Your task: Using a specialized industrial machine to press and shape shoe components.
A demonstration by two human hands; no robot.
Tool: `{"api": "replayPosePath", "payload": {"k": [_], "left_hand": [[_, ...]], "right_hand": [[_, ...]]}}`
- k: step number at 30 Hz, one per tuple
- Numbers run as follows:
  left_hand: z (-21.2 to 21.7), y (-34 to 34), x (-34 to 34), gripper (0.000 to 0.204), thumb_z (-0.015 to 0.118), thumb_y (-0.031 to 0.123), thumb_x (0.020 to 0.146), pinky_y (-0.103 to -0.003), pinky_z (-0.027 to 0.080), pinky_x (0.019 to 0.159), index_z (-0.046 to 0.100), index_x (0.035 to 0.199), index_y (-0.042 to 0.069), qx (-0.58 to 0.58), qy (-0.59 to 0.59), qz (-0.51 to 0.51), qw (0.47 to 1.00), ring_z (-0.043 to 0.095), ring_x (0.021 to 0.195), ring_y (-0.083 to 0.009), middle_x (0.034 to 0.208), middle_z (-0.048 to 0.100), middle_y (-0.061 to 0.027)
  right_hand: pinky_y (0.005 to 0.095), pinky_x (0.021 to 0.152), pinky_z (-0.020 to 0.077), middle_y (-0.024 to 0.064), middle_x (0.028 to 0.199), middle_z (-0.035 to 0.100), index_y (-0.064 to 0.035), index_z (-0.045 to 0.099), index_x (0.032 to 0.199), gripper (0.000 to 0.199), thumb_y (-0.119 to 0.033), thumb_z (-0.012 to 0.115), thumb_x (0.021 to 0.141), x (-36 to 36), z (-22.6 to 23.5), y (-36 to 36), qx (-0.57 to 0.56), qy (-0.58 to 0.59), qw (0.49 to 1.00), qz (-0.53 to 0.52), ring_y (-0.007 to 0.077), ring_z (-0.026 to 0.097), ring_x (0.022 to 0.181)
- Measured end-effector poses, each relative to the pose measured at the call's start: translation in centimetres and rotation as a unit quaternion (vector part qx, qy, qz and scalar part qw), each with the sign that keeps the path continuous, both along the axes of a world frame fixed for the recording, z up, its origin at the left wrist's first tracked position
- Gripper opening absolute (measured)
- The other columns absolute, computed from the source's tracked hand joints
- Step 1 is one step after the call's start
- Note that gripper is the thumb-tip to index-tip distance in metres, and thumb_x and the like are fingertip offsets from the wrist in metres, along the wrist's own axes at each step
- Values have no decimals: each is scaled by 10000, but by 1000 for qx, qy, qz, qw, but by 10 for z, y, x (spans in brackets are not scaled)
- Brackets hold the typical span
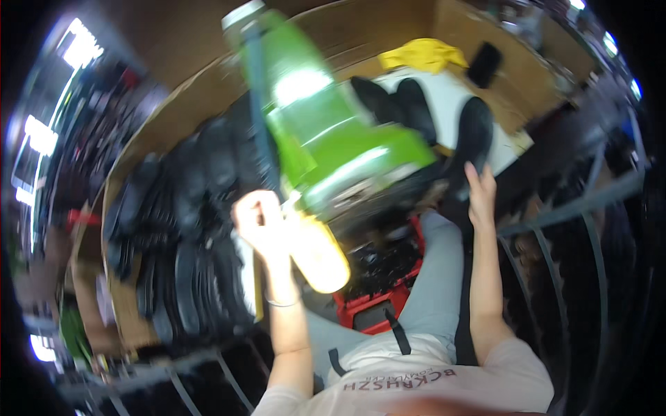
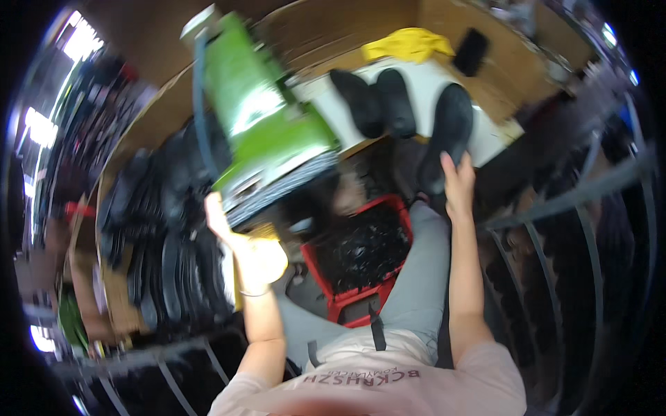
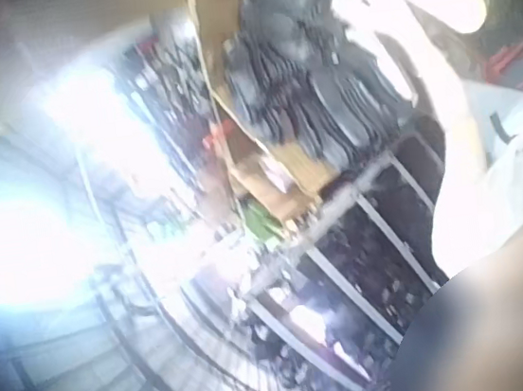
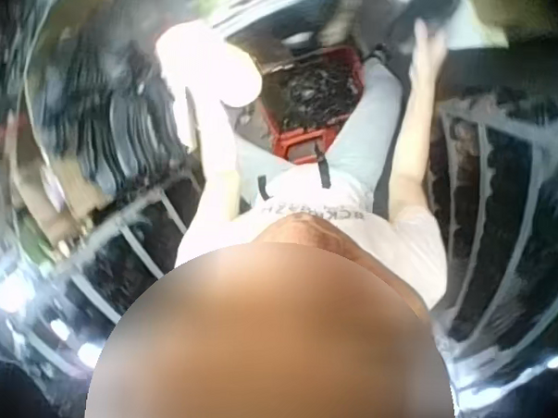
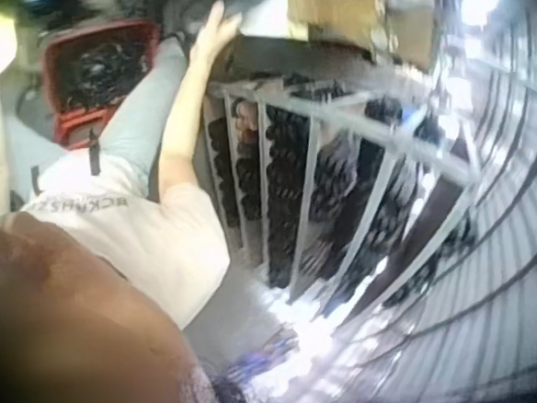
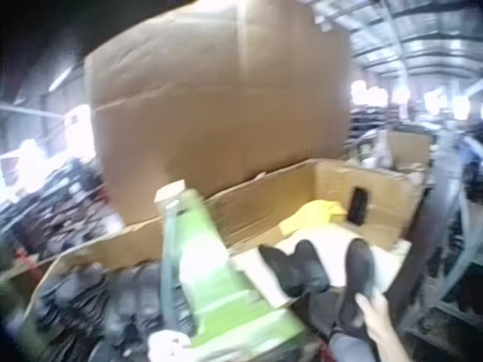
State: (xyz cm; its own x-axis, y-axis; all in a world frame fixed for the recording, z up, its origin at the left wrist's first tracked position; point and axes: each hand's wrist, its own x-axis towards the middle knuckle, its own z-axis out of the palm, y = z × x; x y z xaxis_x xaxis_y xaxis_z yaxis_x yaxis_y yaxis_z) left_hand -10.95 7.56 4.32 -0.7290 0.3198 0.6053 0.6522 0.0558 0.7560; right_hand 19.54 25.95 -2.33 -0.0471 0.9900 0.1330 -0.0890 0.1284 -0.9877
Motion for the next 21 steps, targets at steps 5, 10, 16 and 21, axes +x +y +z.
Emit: {"api": "replayPosePath", "payload": {"k": [5, 10, 16, 21], "left_hand": [[-42, 78, -94, 531, 703, 311, 744, -439, 375, 941, 543, 1183, 57, -231, 205, 50, 950, 468, 1093, -374, 1216, 485, -203], [-43, 58, -160, 451, 715, 330, 734, -459, 380, 938, 634, 1102, 82, -257, 23, 2, 966, 483, 1095, -382, 1186, 509, -223], [-5, -9, -92, 171, 556, 80, 911, -283, 516, 807, 653, 952, -56, 71, -104, -56, 991, 622, 858, -179, 982, 622, -125], [-1, -78, -79, 137, 605, 27, 841, -287, 495, 759, 634, 957, -40, 57, -69, -11, 996, 606, 831, -160, 944, 635, -100]], "right_hand": [[328, 836, 450, 151, 1073, 606, 19, 485, 1213, 483, -268, 631, 853, 40, -41, 147, 51, -287, 948, -126, 244, 588, 949], [449, 953, 362, 177, 1180, 521, -92, 496, 1273, 503, -271, 634, 824, -19, -42, 131, -28, -500, 851, -154, 356, 466, 1135], [420, 909, 397, 170, 1113, 533, -68, 546, 1183, 446, -224, 676, 786, 45, -79, 124, 94, -400, 880, -239, 332, 522, 1021], [395, 860, 420, 139, 1070, 541, -53, 567, 1095, 373, -135, 682, 749, 0, -79, 79, 226, -361, 876, -225, 288, 509, 1021]]}}
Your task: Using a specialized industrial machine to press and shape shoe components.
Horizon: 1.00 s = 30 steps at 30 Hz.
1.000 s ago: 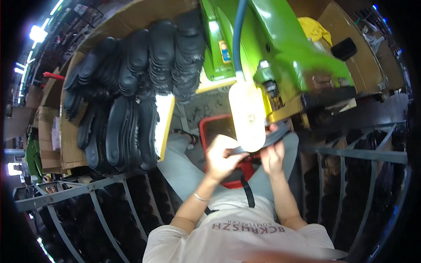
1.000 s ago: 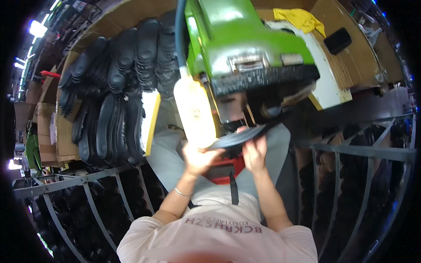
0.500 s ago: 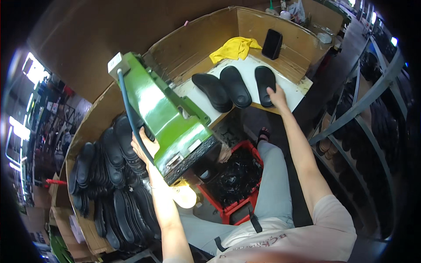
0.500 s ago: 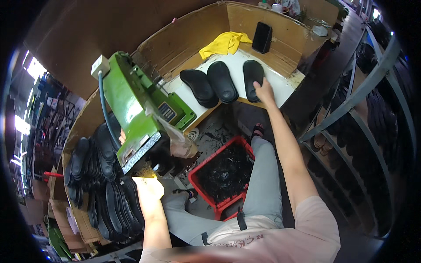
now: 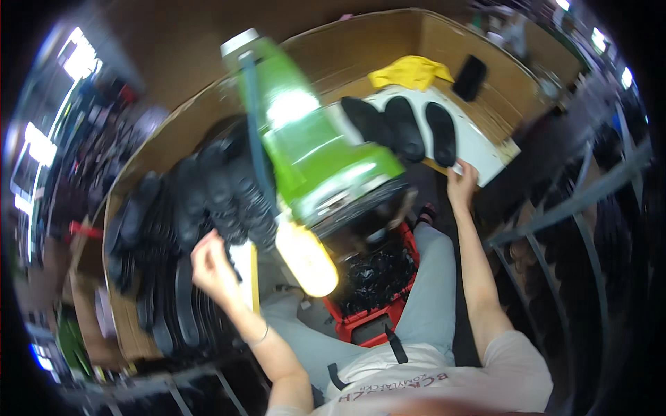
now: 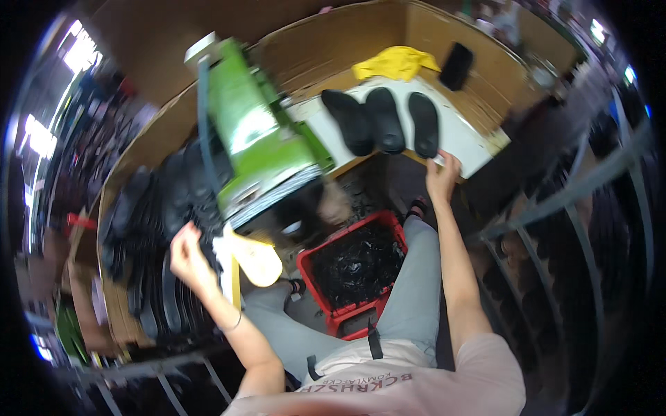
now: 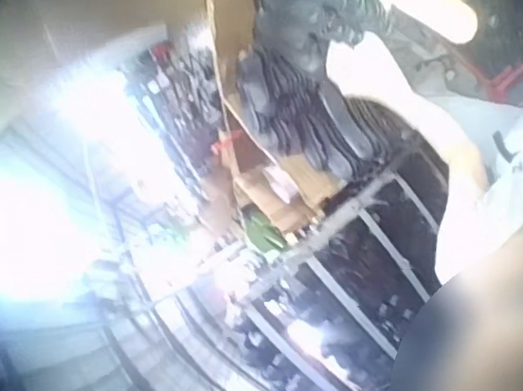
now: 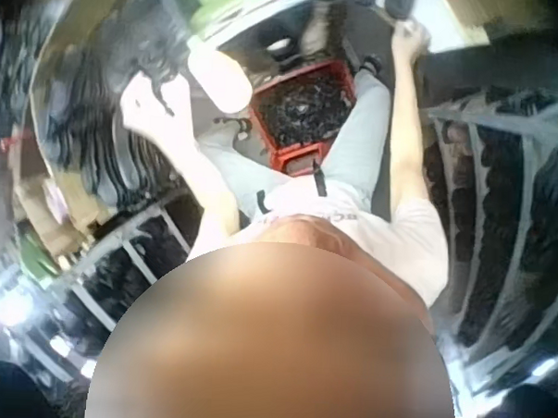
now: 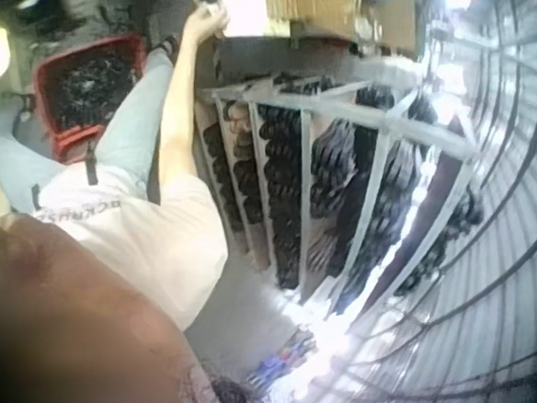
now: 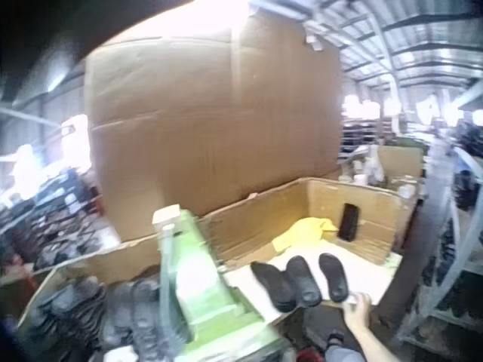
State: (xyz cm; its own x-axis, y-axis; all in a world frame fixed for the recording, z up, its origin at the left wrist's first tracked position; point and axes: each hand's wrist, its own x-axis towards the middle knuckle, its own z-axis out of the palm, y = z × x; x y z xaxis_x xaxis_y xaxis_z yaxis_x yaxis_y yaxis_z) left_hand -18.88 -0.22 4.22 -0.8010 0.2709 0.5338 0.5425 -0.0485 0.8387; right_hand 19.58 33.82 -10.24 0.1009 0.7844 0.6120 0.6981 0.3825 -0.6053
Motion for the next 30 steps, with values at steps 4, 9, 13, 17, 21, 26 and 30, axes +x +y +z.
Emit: {"api": "replayPosePath", "payload": {"k": [4, 9, 13, 17, 21, 26, 30], "left_hand": [[-6, 77, 13, 359, 758, 194, 714, -365, 475, 828, 633, 988, 0, -97, 174, -30, 979, 608, 900, -279, 971, 634, -142], [-21, 121, 4, 561, 731, 380, 717, -426, 381, 945, 585, 1157, 64, -318, 185, 88, 926, 398, 1124, -385, 1270, 435, -243], [-32, 117, -17, 425, 748, 340, 700, -416, 402, 916, 663, 1033, 90, -243, 161, 103, 951, 456, 1059, -364, 1136, 516, -248], [-31, 82, -21, 353, 816, 240, 623, -397, 426, 890, 691, 921, 98, -146, 162, 115, 969, 529, 1001, -328, 1070, 565, -188], [14, -15, 30, 286, 807, 53, 598, -345, 475, 841, 619, 814, 36, -59, 158, 30, 985, 586, 958, -264, 1076, 580, -135], [16, -115, 84, 439, 788, 24, 456, -348, 480, 823, 611, 858, 37, -70, 26, -132, 988, 589, 965, -261, 1110, 566, -166], [-25, -107, 101, 527, 804, 68, 442, -392, 446, 901, 621, 935, 46, -45, -78, -334, 938, 569, 1043, -293, 1082, 599, -200]], "right_hand": [[361, 819, 434, 118, 1112, 501, -61, 570, 1075, 346, -69, 666, 743, -5, -28, -53, -46, 131, 990, 33, 274, 490, 1023], [330, 797, 447, 100, 1082, 501, -67, 576, 1054, 318, -43, 654, 746, -24, -65, -141, -141, 141, 971, 133, 228, 498, 996], [303, 747, 469, 92, 1048, 516, -61, 587, 1023, 285, -21, 655, 749, -19, -84, -185, -212, 122, 958, 152, 211, 523, 954], [292, 707, 483, 92, 1009, 531, -54, 602, 988, 230, 0, 639, 767, -23, -84, -208, -268, 143, 934, 189, 198, 564, 872], [249, 662, 491, 82, 907, 632, -17, 597, 995, 152, -41, 609, 845, -45, -56, -241, -432, 267, 807, 301, 143, 603, 741], [396, 740, 546, 216, 1117, 581, 54, 387, 1280, 613, -414, 524, 909, -72, 32, -266, -582, 502, 409, 492, 276, 630, 930], [392, 815, 530, 165, 1143, 585, 44, 419, 1274, 526, -246, 595, 871, -50, 27, -257, -638, 518, 320, 471, 241, 608, 1003]]}}
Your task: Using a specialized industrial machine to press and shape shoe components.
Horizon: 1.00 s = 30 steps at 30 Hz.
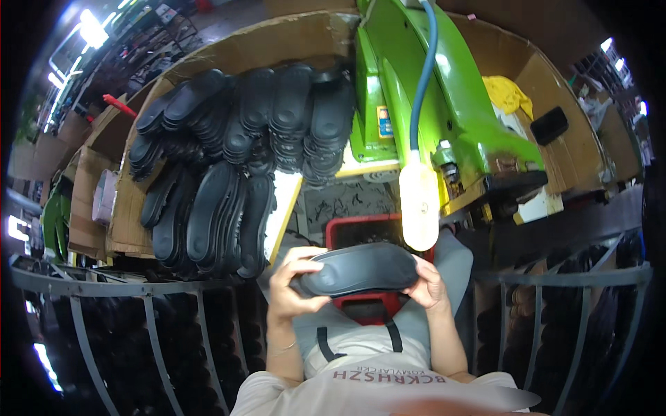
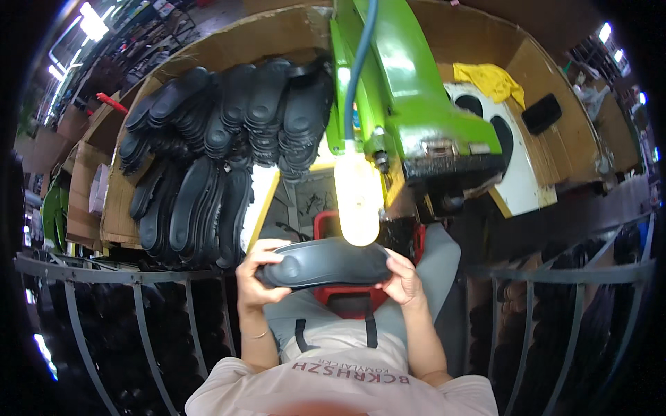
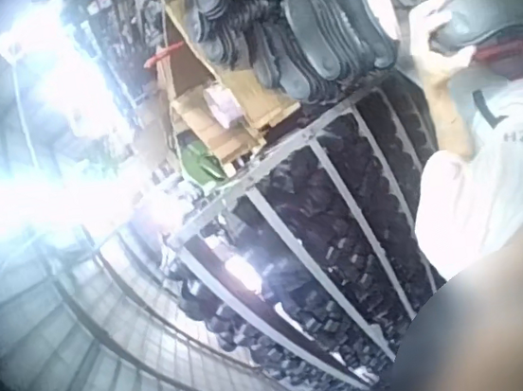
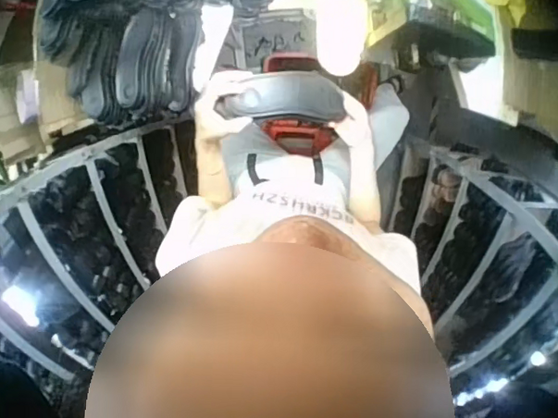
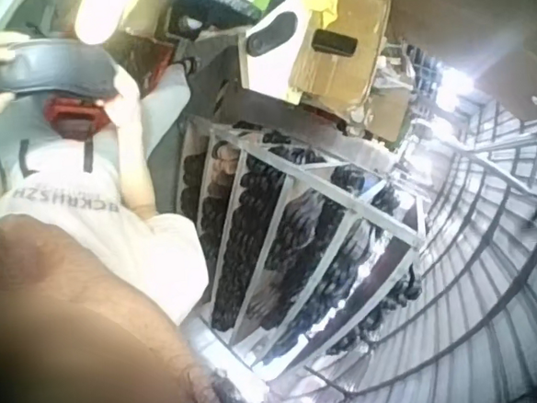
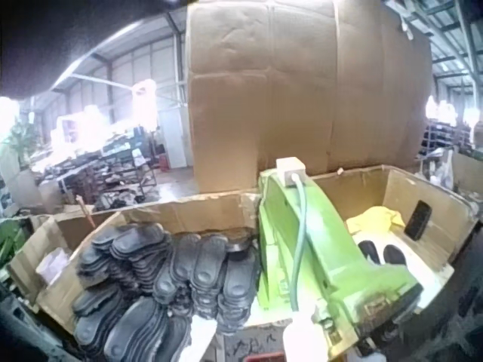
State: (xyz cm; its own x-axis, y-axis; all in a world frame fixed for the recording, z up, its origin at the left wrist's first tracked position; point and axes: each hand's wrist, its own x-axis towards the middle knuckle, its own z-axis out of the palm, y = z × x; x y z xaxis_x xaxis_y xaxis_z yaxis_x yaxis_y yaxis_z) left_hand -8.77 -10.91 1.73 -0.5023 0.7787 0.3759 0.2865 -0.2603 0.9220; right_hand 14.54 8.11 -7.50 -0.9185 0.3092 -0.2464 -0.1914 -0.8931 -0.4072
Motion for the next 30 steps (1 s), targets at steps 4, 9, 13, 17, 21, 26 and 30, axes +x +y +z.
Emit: {"api": "replayPosePath", "payload": {"k": [4, 9, 13, 17, 21, 26, 30], "left_hand": [[-35, 61, 57, 667, 733, 95, 681, -362, 394, 971, 418, 1257, -21, 95, -383, -34, 918, 524, 1107, -262, 1231, 524, -162], [-66, 114, 112, 297, 665, 38, 811, -241, 479, 783, 595, 1089, -42, -176, -223, -76, 956, 580, 842, -99, 953, 649, -58], [-17, 156, 113, 172, 728, 119, 770, -235, 284, 419, 618, 703, 5, -143, -114, -26, 983, 386, 493, -25, 582, 558, 12], [-30, 146, 106, 114, 713, 74, 769, -212, 357, 472, 644, 794, -13, -143, -25, 21, 989, 466, 542, -35, 650, 602, -2], [-49, 134, 104, 170, 694, 48, 776, -201, 445, 586, 656, 924, -27, -140, -22, 55, 988, 554, 644, -61, 737, 638, -19], [-36, 134, 99, 228, 710, 88, 766, -237, 463, 659, 637, 948, -27, -139, -7, 53, 989, 564, 723, -90, 813, 643, -35], [-29, 134, 89, 209, 736, 94, 741, -246, 460, 656, 635, 888, -17, -112, -25, 46, 992, 554, 715, -105, 806, 619, -32]], "right_hand": [[341, 870, 498, 115, 1099, 616, 39, 498, 1207, 485, 29, 641, 744, 36, -5, -27, 37, -123, 987, -100, 197, 609, 992], [319, 919, 455, 93, 1110, 606, 13, 542, 1163, 486, 73, 688, 703, 67, -20, -71, 150, -242, 948, -139, 186, 581, 1018], [312, 908, 452, 79, 1115, 581, 4, 522, 1185, 518, 70, 698, 702, 45, -7, -84, 118, -195, 947, -225, 177, 553, 1042], [317, 895, 451, 83, 1119, 568, 11, 508, 1194, 529, 69, 694, 701, 47, -3, -82, 156, -156, 960, -174, 184, 547, 1050], [345, 955, 426, 132, 1152, 568, 45, 469, 1233, 606, 83, 644, 653, 75, 5, -73, 146, -179, 957, -176, 236, 551, 1089], [370, 958, 428, 146, 1185, 527, 38, 407, 1272, 586, 56, 545, 703, 99, 28, -14, 208, -215, 872, -387, 252, 533, 1093], [352, 925, 441, 121, 1130, 546, 4, 458, 1210, 474, 46, 554, 747, 76, 58, 41, 197, -191, 860, -430, 235, 541, 1047]]}}
